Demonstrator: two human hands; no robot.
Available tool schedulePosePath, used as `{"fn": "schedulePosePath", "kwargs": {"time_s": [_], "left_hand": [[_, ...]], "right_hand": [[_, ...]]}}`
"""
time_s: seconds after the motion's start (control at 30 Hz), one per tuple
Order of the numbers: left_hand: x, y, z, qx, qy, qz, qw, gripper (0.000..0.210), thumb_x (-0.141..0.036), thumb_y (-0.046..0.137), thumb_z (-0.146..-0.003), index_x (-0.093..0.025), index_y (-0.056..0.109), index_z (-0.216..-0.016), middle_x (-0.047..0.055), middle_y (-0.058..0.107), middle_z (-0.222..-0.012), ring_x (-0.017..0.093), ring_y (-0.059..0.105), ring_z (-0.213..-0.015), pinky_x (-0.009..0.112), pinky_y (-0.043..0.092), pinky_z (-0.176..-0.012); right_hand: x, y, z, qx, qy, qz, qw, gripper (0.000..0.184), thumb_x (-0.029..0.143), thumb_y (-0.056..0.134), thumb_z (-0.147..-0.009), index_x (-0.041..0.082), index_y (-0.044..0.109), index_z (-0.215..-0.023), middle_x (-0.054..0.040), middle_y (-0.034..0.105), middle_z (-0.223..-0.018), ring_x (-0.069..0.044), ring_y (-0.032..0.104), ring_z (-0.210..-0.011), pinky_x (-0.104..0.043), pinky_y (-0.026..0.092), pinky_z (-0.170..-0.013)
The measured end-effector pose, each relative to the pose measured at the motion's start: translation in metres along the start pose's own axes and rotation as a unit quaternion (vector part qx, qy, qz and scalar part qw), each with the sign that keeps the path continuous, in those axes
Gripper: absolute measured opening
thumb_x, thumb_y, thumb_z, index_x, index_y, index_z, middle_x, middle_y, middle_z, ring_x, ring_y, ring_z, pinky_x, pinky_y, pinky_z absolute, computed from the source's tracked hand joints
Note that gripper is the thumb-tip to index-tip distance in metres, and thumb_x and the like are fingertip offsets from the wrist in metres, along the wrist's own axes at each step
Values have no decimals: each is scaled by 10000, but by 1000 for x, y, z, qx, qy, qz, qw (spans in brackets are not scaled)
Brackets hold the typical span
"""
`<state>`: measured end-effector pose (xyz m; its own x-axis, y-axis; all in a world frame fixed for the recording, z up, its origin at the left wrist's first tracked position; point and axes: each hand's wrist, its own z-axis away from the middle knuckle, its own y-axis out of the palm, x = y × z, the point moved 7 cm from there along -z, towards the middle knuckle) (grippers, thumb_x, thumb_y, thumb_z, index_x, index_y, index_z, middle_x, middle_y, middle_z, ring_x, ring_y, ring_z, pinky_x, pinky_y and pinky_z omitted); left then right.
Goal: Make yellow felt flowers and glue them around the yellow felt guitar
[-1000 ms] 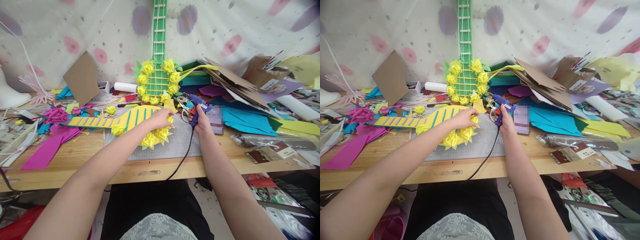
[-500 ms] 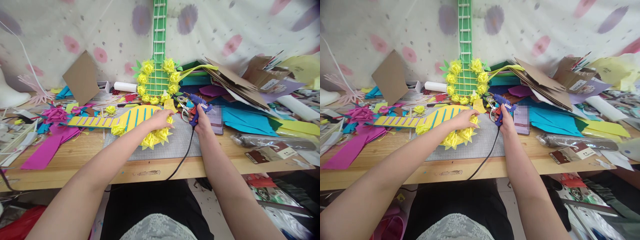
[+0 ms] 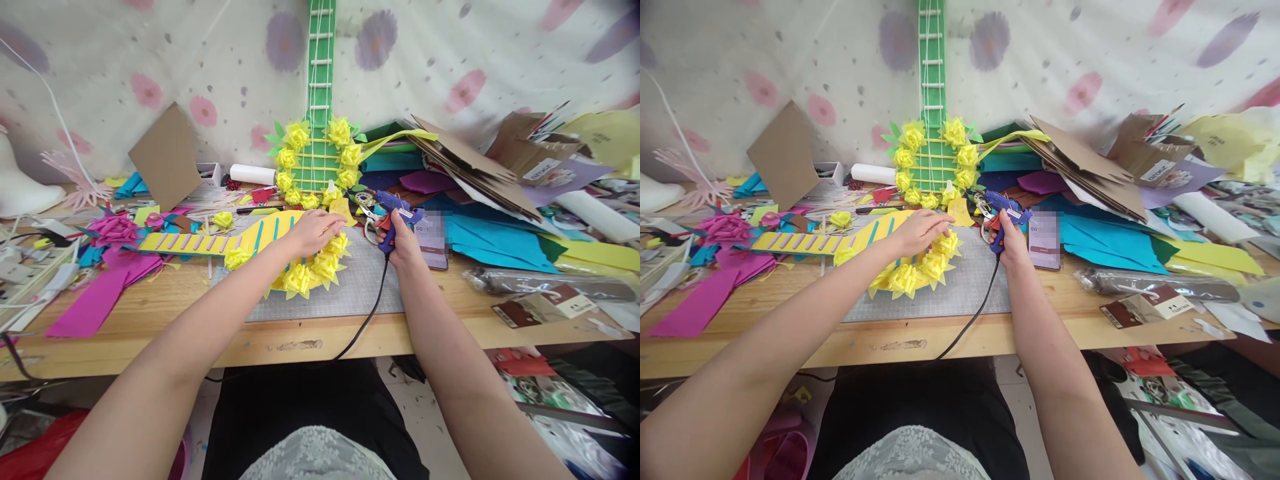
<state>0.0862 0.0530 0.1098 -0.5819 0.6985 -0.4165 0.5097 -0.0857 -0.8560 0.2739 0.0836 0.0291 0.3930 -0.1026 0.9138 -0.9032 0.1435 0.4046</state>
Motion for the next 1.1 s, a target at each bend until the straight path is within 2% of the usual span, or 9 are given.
{"fn": "schedulePosePath", "kwargs": {"time_s": [0.2, 0.57, 0.83, 0.97, 1.1], "left_hand": [[-4, 3, 1, 30, -8, -38, 999, 449, -392, 235, -914, -187, 555, -1153, 48, 639, -1055, 184, 494, -1056, 345, 316, -955], [-6, 5, 3, 53, -10, -63, 997, 472, -418, 214, -911, -183, 565, -1120, 49, 631, -1045, 196, 480, -1054, 347, 312, -951], [-8, 8, 4, 72, -13, -73, 995, 497, -415, 178, -914, -159, 555, -1113, 69, 621, -1056, 196, 479, -1045, 356, 303, -965], [-5, 8, 5, 66, -20, -52, 996, 491, -409, 192, -913, -151, 552, -1123, 70, 630, -1063, 197, 478, -1079, 357, 304, -977], [1, 1, 5, 33, -45, 11, 998, 460, -390, 208, -915, -169, 535, -1150, 38, 672, -966, 176, 493, -1108, 337, 316, -982]], "right_hand": [[1, 0, 1, -8, 1, 13, 1000, 401, 581, 678, -601, 205, 549, -658, 10, 631, -638, -59, 422, -400, -218, 372, -340], [1, 1, 1, -1, 0, 7, 1000, 426, 596, 695, -556, 208, 545, -648, 17, 624, -629, -59, 394, -418, -205, 359, -335], [0, 1, 2, 2, 1, 0, 1000, 414, 579, 688, -585, 193, 555, -655, 10, 629, -641, -52, 405, -414, -206, 351, -343], [1, 2, 2, 3, 0, -2, 1000, 407, 573, 686, -593, 192, 558, -657, 19, 617, -616, -48, 406, -413, -194, 358, -346], [1, 2, 3, 2, -2, -1, 1000, 411, 577, 685, -591, 194, 550, -652, 18, 620, -628, -48, 412, -415, -193, 359, -346]]}}
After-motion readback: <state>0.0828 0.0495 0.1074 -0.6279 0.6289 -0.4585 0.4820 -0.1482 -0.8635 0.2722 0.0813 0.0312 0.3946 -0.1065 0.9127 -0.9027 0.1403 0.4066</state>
